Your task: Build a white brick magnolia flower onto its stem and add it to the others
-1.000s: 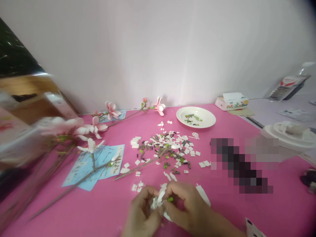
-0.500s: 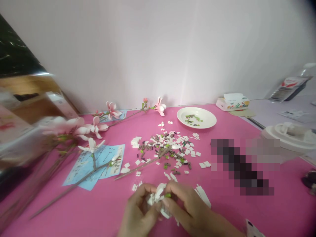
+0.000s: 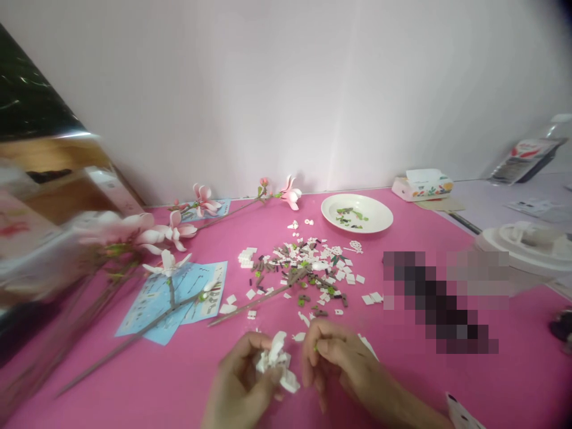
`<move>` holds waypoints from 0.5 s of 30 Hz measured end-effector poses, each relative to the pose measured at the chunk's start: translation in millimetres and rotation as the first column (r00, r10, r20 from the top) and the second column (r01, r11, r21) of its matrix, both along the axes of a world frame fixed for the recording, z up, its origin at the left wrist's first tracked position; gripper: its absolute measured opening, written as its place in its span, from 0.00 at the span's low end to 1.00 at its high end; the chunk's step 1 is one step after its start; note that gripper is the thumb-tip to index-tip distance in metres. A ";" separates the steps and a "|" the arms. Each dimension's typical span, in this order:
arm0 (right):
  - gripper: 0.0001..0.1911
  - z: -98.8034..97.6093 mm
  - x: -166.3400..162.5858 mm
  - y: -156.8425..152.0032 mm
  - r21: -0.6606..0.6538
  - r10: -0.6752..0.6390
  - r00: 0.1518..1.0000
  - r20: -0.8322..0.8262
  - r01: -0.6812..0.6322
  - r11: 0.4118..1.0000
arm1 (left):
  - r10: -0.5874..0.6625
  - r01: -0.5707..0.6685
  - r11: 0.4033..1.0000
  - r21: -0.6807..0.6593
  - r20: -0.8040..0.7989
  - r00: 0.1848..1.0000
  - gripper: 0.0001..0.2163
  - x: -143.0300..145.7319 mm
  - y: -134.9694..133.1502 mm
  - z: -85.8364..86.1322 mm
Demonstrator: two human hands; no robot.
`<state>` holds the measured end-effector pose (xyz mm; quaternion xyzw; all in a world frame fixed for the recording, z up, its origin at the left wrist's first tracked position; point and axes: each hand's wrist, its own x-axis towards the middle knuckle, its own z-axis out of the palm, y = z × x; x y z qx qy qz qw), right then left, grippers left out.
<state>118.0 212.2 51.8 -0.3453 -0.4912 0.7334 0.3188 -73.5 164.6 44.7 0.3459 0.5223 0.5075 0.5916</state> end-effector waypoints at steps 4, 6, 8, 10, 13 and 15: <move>0.07 5.6 -2.3 -1.6 -0.040 0.074 0.994 0.079 -0.071 0.997 | 0.028 -0.028 1.000 -0.002 0.045 0.999 0.20 13.5 -3.0 1.3; 0.04 12.2 -3.0 -3.6 0.029 0.084 0.975 0.205 -0.092 0.995 | -0.004 0.004 1.000 0.003 0.082 0.997 0.18 18.2 -3.5 0.9; 0.04 16.9 -3.3 -5.2 0.117 0.078 0.952 0.296 -0.117 0.986 | -0.036 0.032 0.999 0.029 0.141 0.989 0.17 20.7 -3.4 -0.5; 0.06 18.5 -3.0 -6.3 0.198 0.076 0.931 0.358 -0.156 0.968 | -0.070 0.059 0.997 0.057 0.203 0.977 0.16 21.9 -3.0 -2.6; 0.07 17.7 -0.7 -7.9 0.291 0.052 0.903 0.426 -0.191 0.937 | -0.122 0.104 0.991 0.084 0.252 0.960 0.15 21.9 -2.9 -7.7; 0.08 17.2 1.6 -9.5 0.337 0.035 0.894 0.447 -0.204 0.919 | -0.142 0.121 0.987 0.103 0.224 0.964 0.14 20.9 -3.4 -11.5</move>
